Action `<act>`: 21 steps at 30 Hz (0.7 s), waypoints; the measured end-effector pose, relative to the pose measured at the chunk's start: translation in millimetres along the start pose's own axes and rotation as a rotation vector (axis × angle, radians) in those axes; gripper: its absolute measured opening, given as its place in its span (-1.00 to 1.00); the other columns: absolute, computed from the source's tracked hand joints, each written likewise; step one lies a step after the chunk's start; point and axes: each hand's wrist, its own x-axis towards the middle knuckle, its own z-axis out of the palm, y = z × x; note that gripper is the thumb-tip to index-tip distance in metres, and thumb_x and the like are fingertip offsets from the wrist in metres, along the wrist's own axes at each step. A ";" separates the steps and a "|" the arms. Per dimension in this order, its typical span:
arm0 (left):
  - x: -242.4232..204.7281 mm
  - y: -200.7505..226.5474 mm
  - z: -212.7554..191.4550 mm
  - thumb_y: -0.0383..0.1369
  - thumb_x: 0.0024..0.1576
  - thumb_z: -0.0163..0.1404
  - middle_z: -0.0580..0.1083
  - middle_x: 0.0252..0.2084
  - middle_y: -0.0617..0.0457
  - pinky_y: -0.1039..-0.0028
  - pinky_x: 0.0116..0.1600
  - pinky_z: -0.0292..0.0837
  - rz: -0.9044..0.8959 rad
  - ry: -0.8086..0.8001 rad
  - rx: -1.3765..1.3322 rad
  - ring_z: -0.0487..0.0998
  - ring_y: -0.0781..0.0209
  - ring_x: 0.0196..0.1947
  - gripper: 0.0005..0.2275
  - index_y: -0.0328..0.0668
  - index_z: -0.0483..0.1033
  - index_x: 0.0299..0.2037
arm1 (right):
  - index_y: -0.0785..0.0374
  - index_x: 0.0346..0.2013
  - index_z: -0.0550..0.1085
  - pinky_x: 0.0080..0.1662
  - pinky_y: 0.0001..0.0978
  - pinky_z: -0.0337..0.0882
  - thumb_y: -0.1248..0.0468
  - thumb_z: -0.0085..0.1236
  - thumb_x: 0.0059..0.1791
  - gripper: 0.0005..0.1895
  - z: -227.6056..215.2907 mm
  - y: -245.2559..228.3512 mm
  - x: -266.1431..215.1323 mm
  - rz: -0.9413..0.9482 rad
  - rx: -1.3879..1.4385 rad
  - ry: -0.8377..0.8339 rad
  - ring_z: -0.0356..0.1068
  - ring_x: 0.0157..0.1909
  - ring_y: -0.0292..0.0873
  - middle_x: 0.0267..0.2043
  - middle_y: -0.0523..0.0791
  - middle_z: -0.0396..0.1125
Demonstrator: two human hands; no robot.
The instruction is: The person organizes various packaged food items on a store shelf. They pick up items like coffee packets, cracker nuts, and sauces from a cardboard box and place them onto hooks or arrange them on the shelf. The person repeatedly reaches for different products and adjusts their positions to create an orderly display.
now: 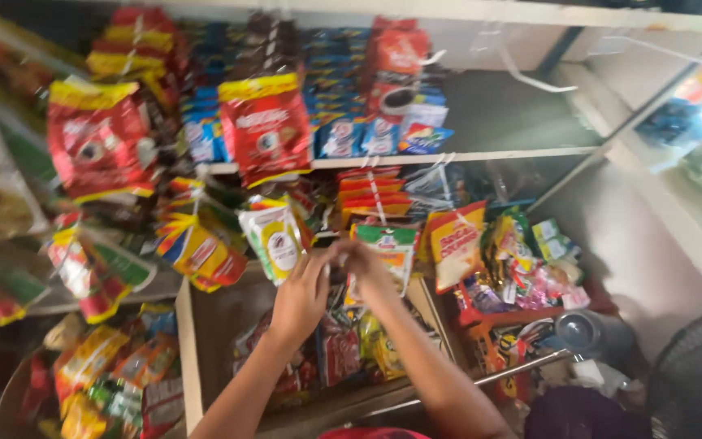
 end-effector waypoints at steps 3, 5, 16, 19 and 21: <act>60.9 37.3 3.0 -0.52 0.22 -0.07 0.50 -0.07 -0.22 0.11 0.03 0.43 0.238 0.081 -0.055 0.51 -0.29 -0.02 -0.77 -0.26 0.47 0.08 | 0.29 -0.10 0.49 -0.10 -0.40 0.42 0.45 -0.06 0.05 -0.81 -28.4 -74.0 23.9 -0.396 -0.066 0.178 0.38 -0.15 -0.25 -0.15 -0.12 0.42; 99.1 58.8 5.3 -0.55 0.26 -0.06 0.50 0.00 -0.23 0.15 0.10 0.45 0.390 0.212 -0.102 0.52 -0.25 0.04 -0.81 -0.29 0.45 0.05 | 0.30 -0.08 0.49 -0.04 -0.41 0.40 0.45 -0.11 0.03 -0.77 -42.8 -119.5 36.5 -0.480 -0.340 0.424 0.37 -0.12 -0.27 -0.11 -0.12 0.41; 255.3 44.7 42.7 -0.49 0.33 -0.02 0.51 0.00 -0.01 0.38 0.06 0.52 0.291 0.446 -0.443 0.57 0.17 -0.01 -0.83 -0.24 0.40 0.09 | 0.34 0.10 0.43 0.04 -0.38 0.48 0.39 -0.01 0.07 -0.70 -56.9 -217.6 103.0 -0.667 -0.220 0.464 0.47 0.05 -0.20 0.05 -0.07 0.43; 263.8 34.4 54.6 -0.46 0.28 0.06 0.51 -0.06 0.00 0.40 0.00 0.53 0.260 0.433 -0.491 0.56 0.22 -0.09 -0.77 -0.24 0.38 0.10 | 0.36 0.09 0.45 0.02 -0.37 0.50 0.36 0.06 0.09 -0.72 -53.7 -212.3 112.4 -0.640 -0.279 0.449 0.49 0.00 -0.20 0.01 -0.04 0.47; 266.1 31.8 59.4 -0.46 0.25 0.10 0.50 -0.08 -0.01 0.41 -0.02 0.53 0.266 0.428 -0.514 0.55 0.23 -0.13 -0.73 -0.24 0.36 0.11 | 0.38 0.08 0.47 -0.01 -0.37 0.49 0.35 0.09 0.09 -0.73 -51.7 -208.9 115.5 -0.641 -0.297 0.455 0.49 -0.03 -0.19 -0.03 -0.02 0.49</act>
